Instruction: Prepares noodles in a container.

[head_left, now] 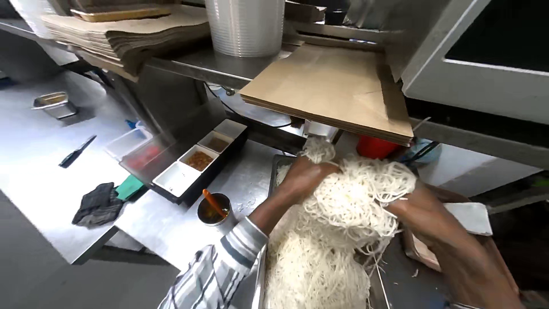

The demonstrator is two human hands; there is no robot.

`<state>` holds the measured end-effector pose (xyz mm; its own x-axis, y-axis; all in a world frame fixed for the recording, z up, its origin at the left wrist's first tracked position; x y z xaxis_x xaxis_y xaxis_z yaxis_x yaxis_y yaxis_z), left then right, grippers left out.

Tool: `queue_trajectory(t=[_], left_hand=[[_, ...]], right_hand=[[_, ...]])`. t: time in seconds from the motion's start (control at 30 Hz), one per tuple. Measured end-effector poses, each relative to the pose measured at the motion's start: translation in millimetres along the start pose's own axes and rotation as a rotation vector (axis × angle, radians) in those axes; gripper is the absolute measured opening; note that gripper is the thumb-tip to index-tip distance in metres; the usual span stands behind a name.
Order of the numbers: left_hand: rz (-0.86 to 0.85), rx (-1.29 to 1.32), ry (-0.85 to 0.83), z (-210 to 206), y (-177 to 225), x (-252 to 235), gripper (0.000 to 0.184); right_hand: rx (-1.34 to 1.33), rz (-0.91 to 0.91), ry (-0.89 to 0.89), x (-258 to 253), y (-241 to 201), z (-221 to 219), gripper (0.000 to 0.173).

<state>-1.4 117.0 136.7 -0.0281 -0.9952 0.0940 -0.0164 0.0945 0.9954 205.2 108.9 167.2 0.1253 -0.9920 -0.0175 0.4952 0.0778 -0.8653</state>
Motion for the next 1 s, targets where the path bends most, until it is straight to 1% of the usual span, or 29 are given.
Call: queue_trajectory(t=[0.07, 0.1, 0.17, 0.23, 0.3, 0.37, 0.4, 0.5, 0.53, 0.6, 0.63, 0.7, 0.73, 0.77, 0.83, 0.87, 0.9, 0.93, 0.97, 1.0], left_hand=[[-0.146, -0.005, 0.066, -1.2, 25.5, -1.5, 0.034], [-0.213, -0.062, 0.099, -0.5, 35.1, -1.8, 0.040], [-0.318, -0.263, 0.148, 1.4, 48.5, -1.6, 0.053], [-0.395, -0.450, 0.172, 0.2, 56.1, 2.1, 0.058], [-0.444, -0.559, 0.195, -2.7, 59.7, 6.3, 0.053], [-0.461, -0.609, 0.188, -5.8, 60.1, 13.7, 0.047], [-0.472, -0.629, 0.165, -8.6, 64.7, 23.5, 0.043], [-0.489, -0.688, 0.094, -17.7, 84.6, 58.3, 0.039], [-0.511, -0.711, 0.096, -20.1, 86.7, 62.7, 0.038], [-0.564, -0.773, 0.118, -24.6, 89.2, 67.3, 0.036], [-0.590, -0.785, 0.125, -27.0, 93.7, 68.6, 0.036], [-0.623, -0.826, 0.146, -28.6, 102.8, 71.5, 0.035], [-0.618, -0.837, 0.162, -27.7, 105.9, 72.9, 0.035], [-0.601, -0.837, 0.176, -26.1, 107.9, 74.2, 0.035], [-0.556, -0.823, 0.182, -24.0, 110.5, 76.0, 0.036], [-0.554, -0.801, 0.179, -23.6, 110.3, 76.6, 0.036], [-0.553, -0.778, 0.176, -23.3, 109.6, 77.3, 0.035], [-0.539, -0.756, 0.167, -23.4, 108.4, 78.1, 0.035], [-0.511, -0.729, 0.151, -24.2, 106.2, 79.2, 0.037], [-0.475, -0.697, 0.131, -25.6, 103.7, 79.7, 0.037]], right_hand=[[0.026, 0.051, 0.060, 2.2, -11.1, 8.0, 0.056], [0.087, 0.089, 0.061, 3.1, -14.2, 10.2, 0.055], [0.281, 0.166, 0.051, 7.6, -15.7, 13.0, 0.046], [0.415, 0.244, 0.106, 19.4, -10.9, 13.6, 0.035], [0.418, 0.236, 0.162, 36.3, 3.5, 9.0, 0.038], [0.453, 0.220, 0.096, 56.0, 19.0, -5.8, 0.043], [0.480, 0.221, 0.072, 63.5, 23.8, -10.1, 0.043], [0.525, 0.280, 0.147, 83.4, 33.1, -15.8, 0.042], [0.517, 0.261, 0.112, 93.2, 38.3, -22.7, 0.042], [0.558, 0.138, -0.082, 113.0, 52.8, -42.9, 0.046], [0.605, 0.093, -0.129, 119.6, 61.9, -50.7, 0.050], [0.644, 0.040, -0.113, 131.3, 82.2, -56.3, 0.060], [0.657, 0.034, -0.137, 138.8, 92.2, -59.0, 0.061], [0.681, 0.028, -0.210, 146.9, 103.2, -63.7, 0.059], [0.736, -0.081, -0.479, 159.2, 121.5, -71.2, 0.061], [0.758, -0.130, -0.584, 161.5, 122.3, -68.3, 0.062], [0.761, -0.152, -0.617, 159.4, 115.8, -60.0, 0.059], [0.743, -0.127, -0.565, 153.3, 104.5, -47.3, 0.052], [0.700, -0.064, -0.452, 143.6, 90.9, -32.9, 0.045], [0.629, 0.017, -0.308, 130.8, 76.0, -20.1, 0.044]])
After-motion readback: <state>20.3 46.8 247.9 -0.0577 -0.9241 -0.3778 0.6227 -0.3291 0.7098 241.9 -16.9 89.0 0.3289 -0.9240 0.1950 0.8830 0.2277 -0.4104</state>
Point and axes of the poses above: each hand's wrist, its own x-axis away from the middle knuckle, its own z-axis out of the back of the hand, y = z × x, the point moved 6 cm from there along -x, towards the middle knuckle, and after that the axes turned 3 degrees about -z, right-handed, at the moved point
